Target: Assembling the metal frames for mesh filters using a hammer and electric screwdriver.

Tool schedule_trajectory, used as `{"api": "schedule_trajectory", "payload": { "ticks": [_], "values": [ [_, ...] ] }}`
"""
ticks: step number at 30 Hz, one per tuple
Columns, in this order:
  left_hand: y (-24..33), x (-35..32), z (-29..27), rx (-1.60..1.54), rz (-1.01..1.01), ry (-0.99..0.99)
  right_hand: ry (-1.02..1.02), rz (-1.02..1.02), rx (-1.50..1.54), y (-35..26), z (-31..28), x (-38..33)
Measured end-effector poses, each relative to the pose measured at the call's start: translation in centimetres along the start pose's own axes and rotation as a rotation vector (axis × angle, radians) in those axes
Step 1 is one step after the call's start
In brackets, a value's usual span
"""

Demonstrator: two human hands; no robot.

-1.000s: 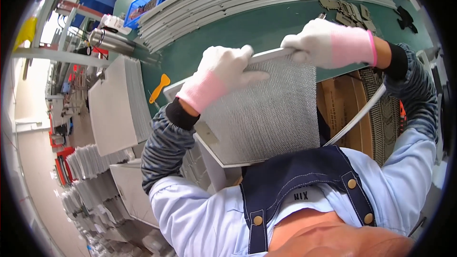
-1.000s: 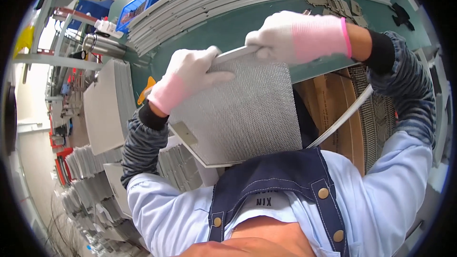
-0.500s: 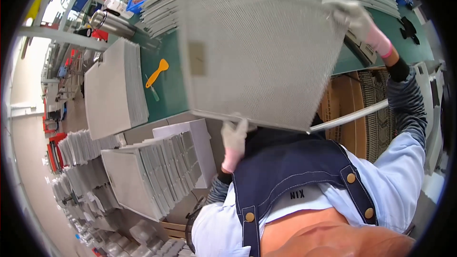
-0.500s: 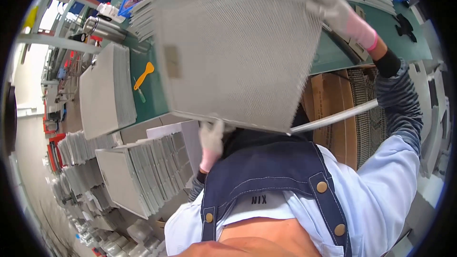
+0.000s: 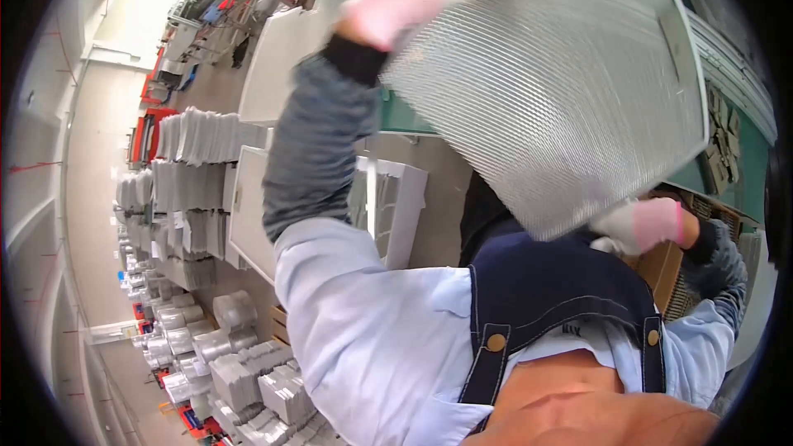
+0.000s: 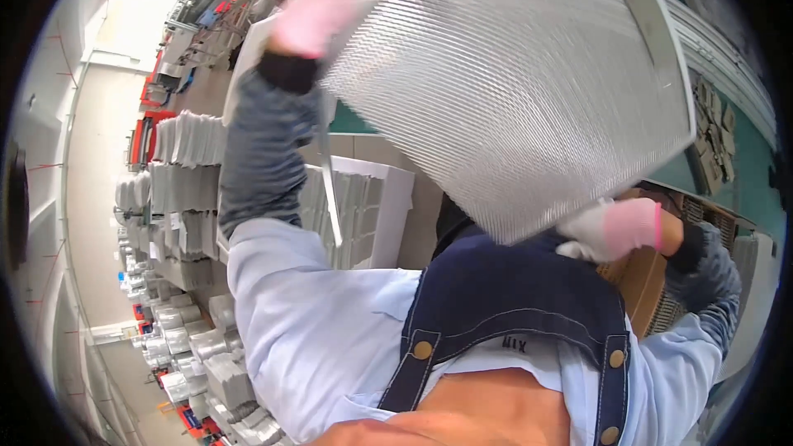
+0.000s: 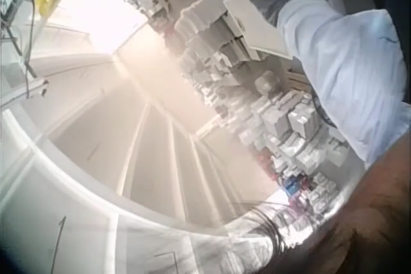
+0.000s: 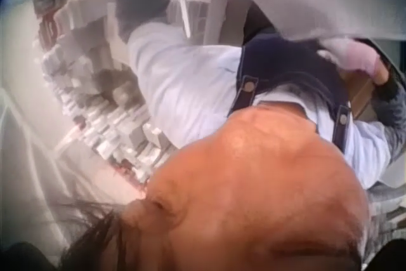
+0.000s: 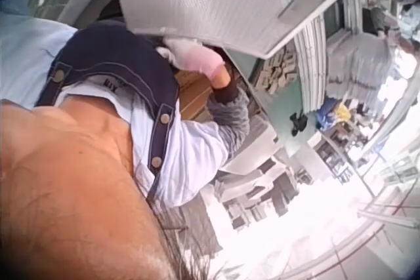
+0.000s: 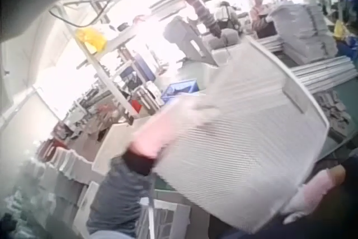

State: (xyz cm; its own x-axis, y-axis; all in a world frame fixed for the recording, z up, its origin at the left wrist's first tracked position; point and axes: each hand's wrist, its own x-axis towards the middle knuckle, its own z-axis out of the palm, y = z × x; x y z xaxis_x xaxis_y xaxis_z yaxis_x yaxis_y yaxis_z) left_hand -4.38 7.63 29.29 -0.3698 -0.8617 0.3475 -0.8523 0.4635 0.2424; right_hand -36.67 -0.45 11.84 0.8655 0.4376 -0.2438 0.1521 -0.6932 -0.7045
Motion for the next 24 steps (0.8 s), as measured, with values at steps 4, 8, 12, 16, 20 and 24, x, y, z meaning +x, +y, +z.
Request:
{"api": "schedule_trajectory", "payload": {
  "ticks": [4,8,12,16,20,24],
  "values": [
    [-1.6,4.4,8.0,-0.248,-0.404,-0.296,0.394,-0.09,-0.123,-4.6,-7.7,0.5],
    [-0.7,10.9,12.2,-0.25,0.09,-0.175,1.168,0.129,-0.911,0.0,-15.6,-2.0],
    [-0.5,8.2,9.2,-0.188,-0.129,-0.514,0.728,0.725,-0.358,3.1,-14.9,-7.0],
    [-0.8,2.4,12.8,-0.483,-0.492,-0.019,0.897,0.443,-0.511,7.8,-12.5,-6.3],
    [-4.9,-2.4,16.5,-0.687,-0.582,0.133,0.723,0.17,-0.61,8.6,-5.4,-4.5],
    [-9.9,-6.9,21.3,-0.743,-0.67,0.153,0.481,0.165,-0.747,3.8,5.8,-3.7]
  ]
}}
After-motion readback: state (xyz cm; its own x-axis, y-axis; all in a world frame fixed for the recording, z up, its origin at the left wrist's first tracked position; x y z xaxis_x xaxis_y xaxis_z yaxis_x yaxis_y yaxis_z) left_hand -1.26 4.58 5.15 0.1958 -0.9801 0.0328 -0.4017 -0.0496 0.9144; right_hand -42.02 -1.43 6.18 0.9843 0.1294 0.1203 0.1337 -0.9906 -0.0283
